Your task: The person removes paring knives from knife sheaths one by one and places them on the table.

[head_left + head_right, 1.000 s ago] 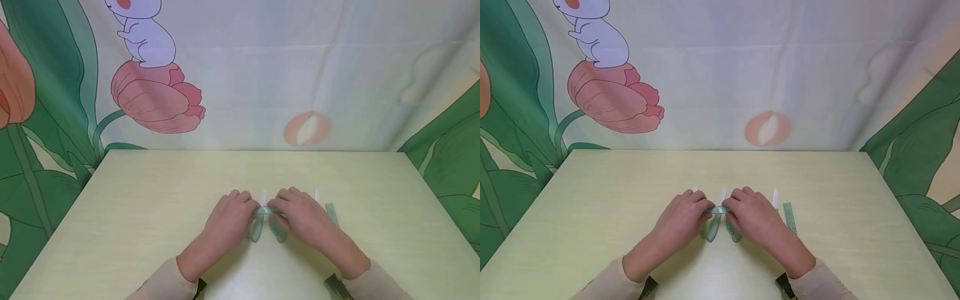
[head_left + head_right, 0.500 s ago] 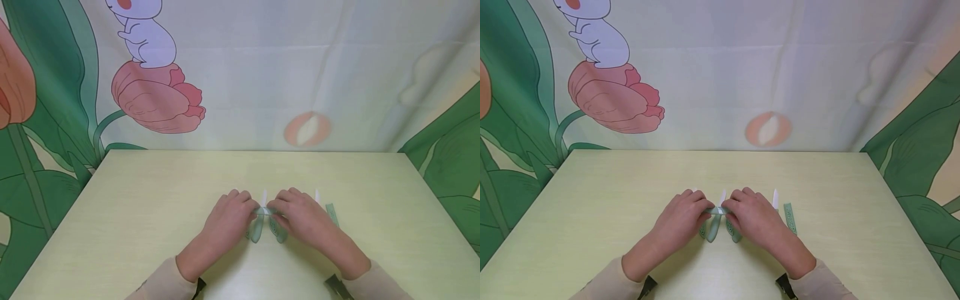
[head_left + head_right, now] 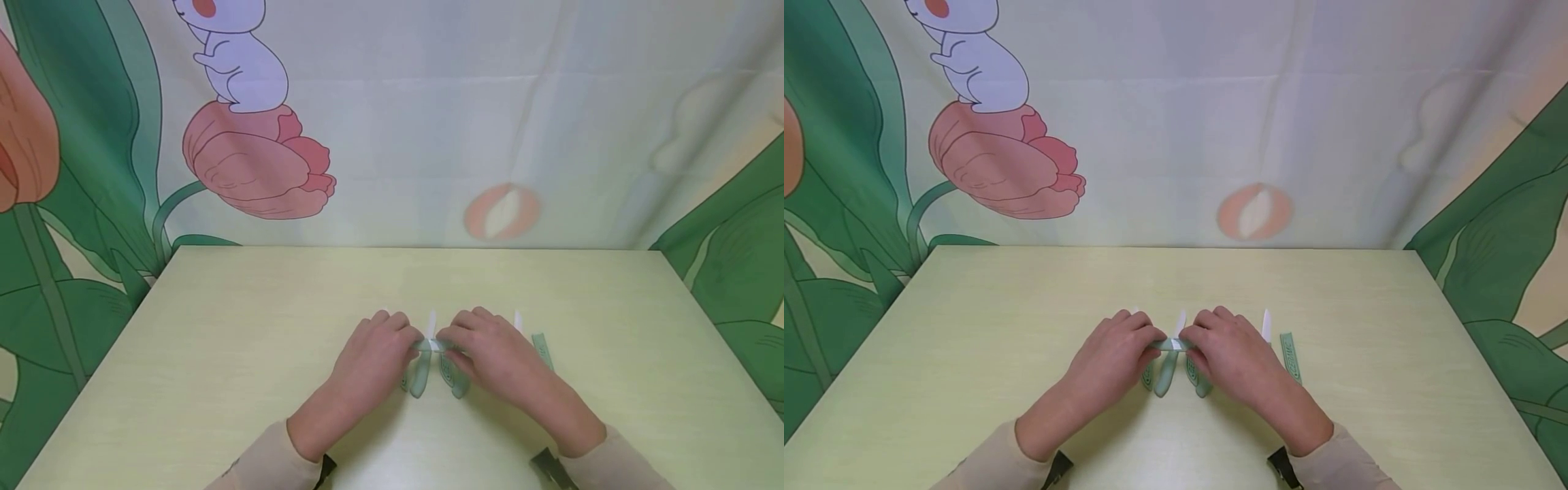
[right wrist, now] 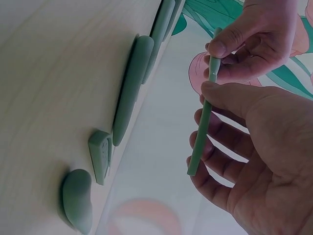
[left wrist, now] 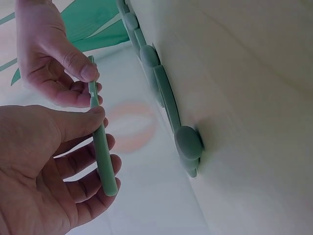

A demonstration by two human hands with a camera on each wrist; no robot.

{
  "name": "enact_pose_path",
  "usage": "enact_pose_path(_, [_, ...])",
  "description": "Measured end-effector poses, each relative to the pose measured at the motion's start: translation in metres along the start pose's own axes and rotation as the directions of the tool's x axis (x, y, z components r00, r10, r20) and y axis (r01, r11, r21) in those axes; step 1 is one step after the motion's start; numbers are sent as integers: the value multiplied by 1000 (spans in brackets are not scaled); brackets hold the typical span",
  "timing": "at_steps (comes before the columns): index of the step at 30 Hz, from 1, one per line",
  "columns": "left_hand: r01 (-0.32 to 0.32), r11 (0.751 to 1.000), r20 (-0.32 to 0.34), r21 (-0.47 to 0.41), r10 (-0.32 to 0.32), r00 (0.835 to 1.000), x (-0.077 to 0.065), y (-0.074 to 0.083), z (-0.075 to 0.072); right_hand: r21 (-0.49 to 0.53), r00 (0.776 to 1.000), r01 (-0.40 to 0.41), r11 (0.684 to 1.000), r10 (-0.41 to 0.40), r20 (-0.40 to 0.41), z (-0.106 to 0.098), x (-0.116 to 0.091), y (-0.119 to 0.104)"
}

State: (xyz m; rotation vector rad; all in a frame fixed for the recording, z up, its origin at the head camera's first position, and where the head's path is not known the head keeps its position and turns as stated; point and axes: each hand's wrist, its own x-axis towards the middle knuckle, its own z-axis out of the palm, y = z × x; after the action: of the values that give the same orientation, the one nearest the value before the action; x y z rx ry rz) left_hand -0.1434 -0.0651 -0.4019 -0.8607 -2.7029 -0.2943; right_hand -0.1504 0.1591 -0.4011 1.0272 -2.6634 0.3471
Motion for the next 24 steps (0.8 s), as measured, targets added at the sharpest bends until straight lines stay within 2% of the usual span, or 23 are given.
enact_pose_path(24, [16, 1000, 17, -10, -15, 1000, -1, -1, 0, 14, 1000, -23, 1000, 23, 16, 0, 1, 0])
